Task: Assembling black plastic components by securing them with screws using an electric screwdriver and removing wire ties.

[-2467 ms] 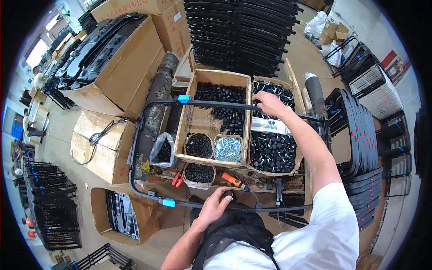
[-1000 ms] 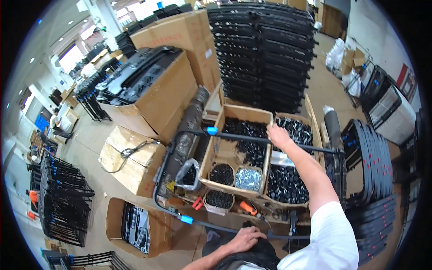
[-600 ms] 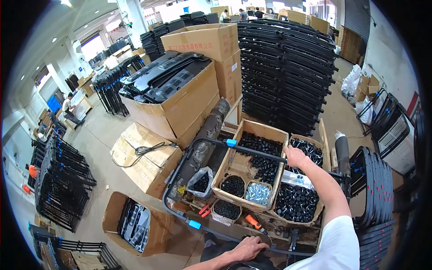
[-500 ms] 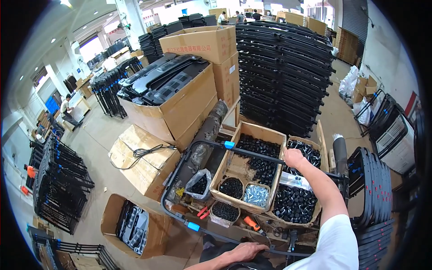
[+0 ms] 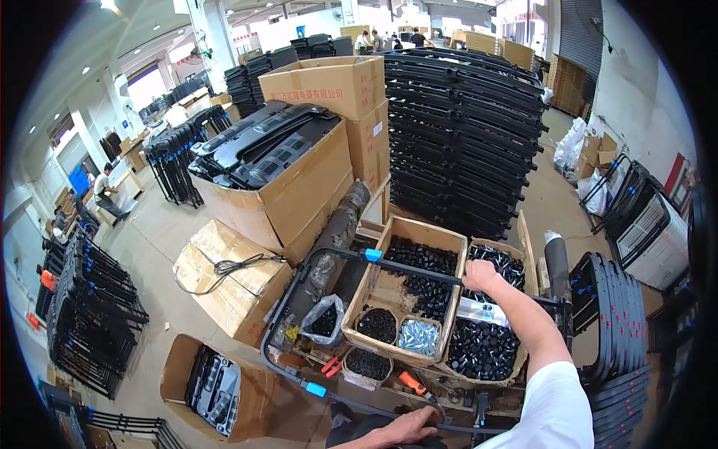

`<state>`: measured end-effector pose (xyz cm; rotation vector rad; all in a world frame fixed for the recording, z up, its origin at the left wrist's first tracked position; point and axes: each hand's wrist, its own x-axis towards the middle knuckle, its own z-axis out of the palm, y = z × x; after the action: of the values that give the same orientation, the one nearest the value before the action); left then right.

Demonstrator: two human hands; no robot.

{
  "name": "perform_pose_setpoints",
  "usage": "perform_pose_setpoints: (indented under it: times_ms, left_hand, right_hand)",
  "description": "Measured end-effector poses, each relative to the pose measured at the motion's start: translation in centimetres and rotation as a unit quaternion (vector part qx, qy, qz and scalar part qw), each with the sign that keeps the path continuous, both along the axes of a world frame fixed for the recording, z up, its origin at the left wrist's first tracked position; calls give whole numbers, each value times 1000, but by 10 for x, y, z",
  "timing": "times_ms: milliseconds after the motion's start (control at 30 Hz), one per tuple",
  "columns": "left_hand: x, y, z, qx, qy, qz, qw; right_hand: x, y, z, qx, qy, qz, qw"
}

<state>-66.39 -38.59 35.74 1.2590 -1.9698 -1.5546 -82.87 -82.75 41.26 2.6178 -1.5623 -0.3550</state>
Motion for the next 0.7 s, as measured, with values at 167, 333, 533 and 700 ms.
perform_pose_setpoints:
  times_ms: [167,333,533,700]
  left_hand:
    - [8,-3,22,37,-55,-12,998]
    - [1,-6,12,55,-41,-57,996]
    - [1,-7,34,26,-103,-43,993]
    - [-1,3,2,23,26,82,996]
  right_hand:
    - [25,11,23,10,21,-57,998]
    - [10,10,12,29,197,47,979]
    - [-2,8,22,38,221,89,970]
    - [-6,-3,18,22,146,74,986]
